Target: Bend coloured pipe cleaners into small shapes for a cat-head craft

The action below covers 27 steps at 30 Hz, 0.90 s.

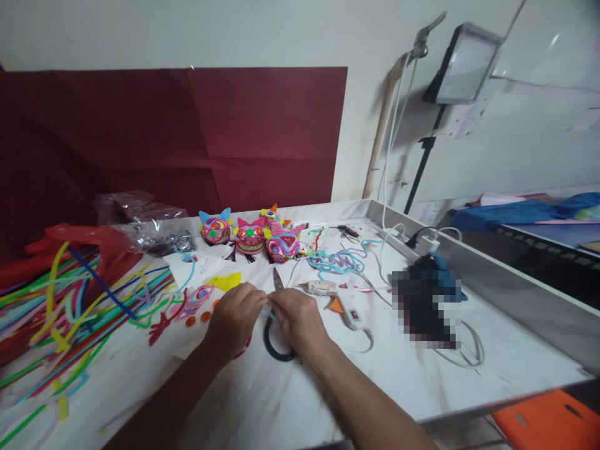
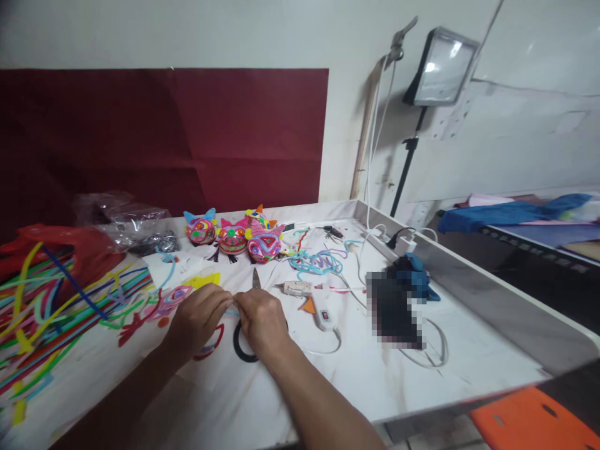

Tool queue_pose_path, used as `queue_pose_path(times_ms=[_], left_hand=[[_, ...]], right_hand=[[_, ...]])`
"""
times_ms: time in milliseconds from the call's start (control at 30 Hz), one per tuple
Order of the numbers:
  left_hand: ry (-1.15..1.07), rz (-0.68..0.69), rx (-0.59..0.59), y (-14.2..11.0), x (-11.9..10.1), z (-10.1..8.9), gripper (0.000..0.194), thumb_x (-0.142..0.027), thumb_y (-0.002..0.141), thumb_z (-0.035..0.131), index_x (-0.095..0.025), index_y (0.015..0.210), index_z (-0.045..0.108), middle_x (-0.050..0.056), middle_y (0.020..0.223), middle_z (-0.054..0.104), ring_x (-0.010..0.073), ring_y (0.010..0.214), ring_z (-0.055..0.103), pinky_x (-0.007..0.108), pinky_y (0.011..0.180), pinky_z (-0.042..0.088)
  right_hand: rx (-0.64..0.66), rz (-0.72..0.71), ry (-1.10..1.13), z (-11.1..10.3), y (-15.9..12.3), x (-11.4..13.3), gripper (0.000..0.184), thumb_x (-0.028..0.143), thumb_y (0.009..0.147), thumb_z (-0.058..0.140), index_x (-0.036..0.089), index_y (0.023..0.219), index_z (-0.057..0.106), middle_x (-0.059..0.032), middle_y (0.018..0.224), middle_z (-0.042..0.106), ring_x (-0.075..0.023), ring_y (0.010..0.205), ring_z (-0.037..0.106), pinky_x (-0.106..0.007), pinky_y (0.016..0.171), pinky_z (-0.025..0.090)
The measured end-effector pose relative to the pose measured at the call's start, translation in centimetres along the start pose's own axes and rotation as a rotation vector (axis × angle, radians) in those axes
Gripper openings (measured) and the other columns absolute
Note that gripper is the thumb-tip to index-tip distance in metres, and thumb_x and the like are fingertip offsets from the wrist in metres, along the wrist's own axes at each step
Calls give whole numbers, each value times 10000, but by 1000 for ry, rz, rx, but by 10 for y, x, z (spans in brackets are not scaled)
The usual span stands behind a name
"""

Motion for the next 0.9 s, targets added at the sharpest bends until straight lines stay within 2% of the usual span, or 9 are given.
queue_pose_path(times_ms=[167, 267, 400, 533, 700, 800, 900], left_hand=[[-143, -96, -96, 5, 2, -7, 196, -180, 907, 520, -253, 812, 675, 19, 750, 718, 179, 726, 682, 283, 702, 553], [-195, -200, -130, 10, 4, -10, 172, -213, 873, 557, -250, 753, 675, 12, 710, 711, 177, 677, 679, 273, 644, 544], [-252, -321, -109, 17, 3, -10, 167, -266, 843, 583, -242, 700, 668, -16, 625, 664, 144, 536, 603, 246, 515, 483], [-319, -441, -135, 19, 2, -7, 175, -275, 827, 593, -227, 680, 675, -21, 602, 624, 132, 541, 576, 231, 513, 471], [-522, -601, -170, 12, 7, 4, 114, -290, 780, 634, -218, 716, 697, -4, 682, 687, 142, 583, 617, 230, 523, 506], [-565, -623, -155, 12, 5, 7, 121, -299, 780, 626, -214, 722, 688, 0, 682, 680, 136, 545, 588, 226, 464, 467], [-484, -568, -139, 17, 1, 3, 153, -292, 813, 586, -204, 715, 664, -3, 665, 646, 130, 549, 564, 230, 480, 450]], right_hand=[[-30, 90, 75, -4, 3, -3, 216, 173, 867, 551, 259, 857, 749, -48, 733, 737, -210, 661, 688, -290, 628, 518], [-56, 157, 161, -10, 6, -3, 214, 162, 848, 577, 270, 825, 760, -27, 714, 735, -196, 638, 672, -284, 627, 509], [-137, 250, 270, -19, 8, -3, 191, 190, 823, 624, 280, 732, 766, 0, 630, 703, -180, 587, 645, -277, 591, 489], [-230, 351, 379, -26, 7, -7, 132, 206, 769, 677, 265, 706, 777, -4, 622, 718, -181, 562, 639, -285, 584, 490], [-289, 482, 519, -24, 5, -15, 91, 258, 728, 701, 264, 673, 774, 13, 563, 700, -174, 507, 614, -286, 535, 481], [-306, 587, 654, -19, 2, -20, 58, 272, 683, 722, 247, 664, 770, 14, 535, 690, -174, 480, 615, -278, 502, 491], [-269, 694, 789, -12, -1, -25, 100, 307, 654, 746, 219, 696, 768, 8, 524, 688, -178, 450, 615, -272, 451, 492]])
Point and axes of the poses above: each hand's wrist, its own y-axis towards the middle knuckle, its own z-axis out of the palm, x = y × z, the point moved 6 cm from there along y, towards the middle knuckle
